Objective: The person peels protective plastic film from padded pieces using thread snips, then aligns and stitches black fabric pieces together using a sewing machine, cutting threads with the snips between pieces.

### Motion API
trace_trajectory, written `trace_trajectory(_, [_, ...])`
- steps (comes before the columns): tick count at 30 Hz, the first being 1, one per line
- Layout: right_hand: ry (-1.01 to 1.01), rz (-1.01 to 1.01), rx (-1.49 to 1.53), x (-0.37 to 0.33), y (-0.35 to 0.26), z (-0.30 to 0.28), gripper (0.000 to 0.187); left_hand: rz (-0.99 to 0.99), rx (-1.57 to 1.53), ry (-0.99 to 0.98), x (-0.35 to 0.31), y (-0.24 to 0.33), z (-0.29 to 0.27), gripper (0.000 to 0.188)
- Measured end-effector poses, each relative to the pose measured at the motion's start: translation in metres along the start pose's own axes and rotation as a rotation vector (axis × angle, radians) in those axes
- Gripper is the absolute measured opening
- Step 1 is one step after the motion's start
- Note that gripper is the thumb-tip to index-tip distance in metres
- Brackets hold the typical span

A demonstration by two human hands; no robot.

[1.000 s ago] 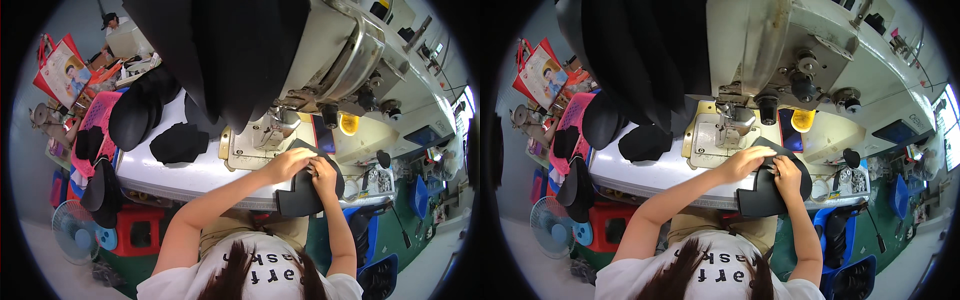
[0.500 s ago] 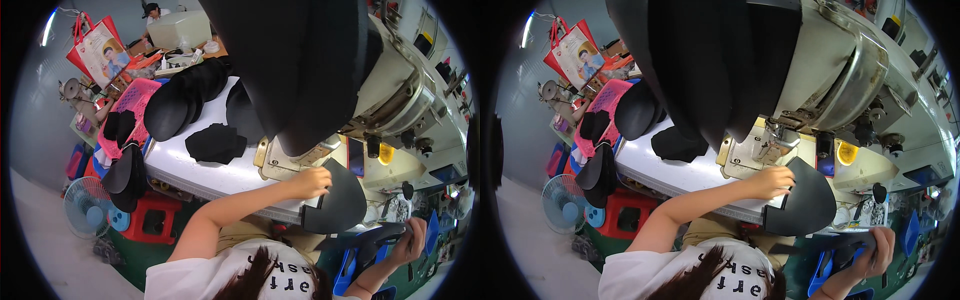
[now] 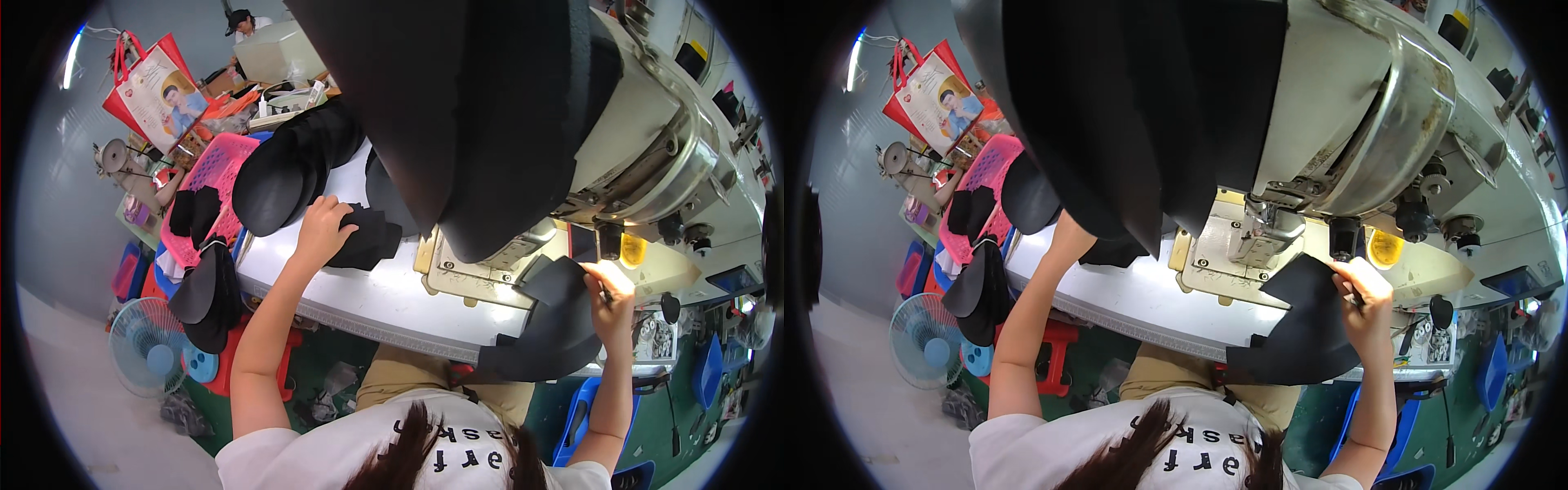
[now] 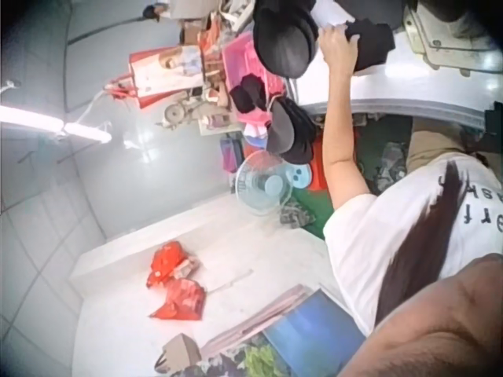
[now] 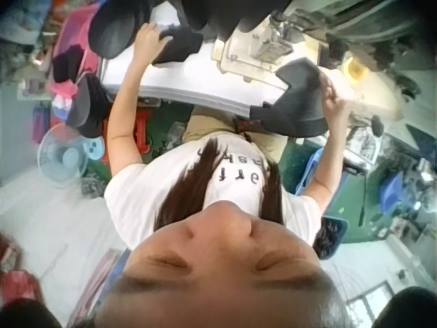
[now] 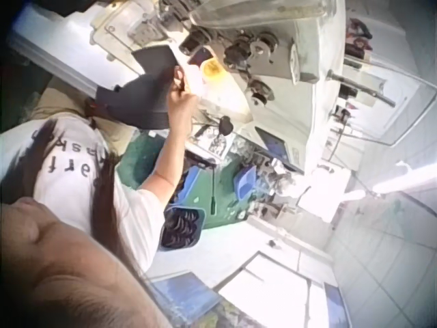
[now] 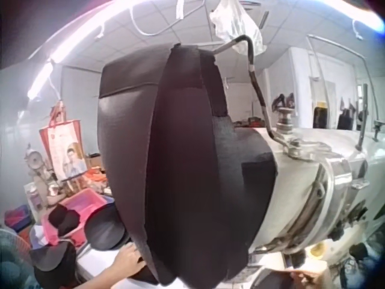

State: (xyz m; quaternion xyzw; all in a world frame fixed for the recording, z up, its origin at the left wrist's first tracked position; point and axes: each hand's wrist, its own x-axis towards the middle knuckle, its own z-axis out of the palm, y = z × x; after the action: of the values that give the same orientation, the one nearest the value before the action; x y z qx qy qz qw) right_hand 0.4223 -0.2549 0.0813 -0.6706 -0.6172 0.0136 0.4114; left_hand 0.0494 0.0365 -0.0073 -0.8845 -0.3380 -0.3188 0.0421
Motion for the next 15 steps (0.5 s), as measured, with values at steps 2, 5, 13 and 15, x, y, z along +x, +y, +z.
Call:
trace_trajectory(2, [-0.01,-0.05,-0.014,0.006,0.001,0.006,0.015,-0.034,-0.021,0.042,-0.001,0.003,-0.002,0.019])
trace_trajectory(5, [-0.003,-0.067,0.177,0.014,0.005,0.019,0.036,0.066,-0.124,0.005,0.008,0.004,-0.024,0.016])
trace_trajectory(13, [-0.129,-0.105,0.146,0.038,0.027,0.033,0.039,-0.501,-0.802,-0.406,0.051,0.078,-0.05,0.034])
trace_trajectory(15, [-0.155,-0.089,0.111,0.042,0.029,0.034,0.037,-0.424,-0.801,-0.533,0.062,0.109,-0.034,0.024])
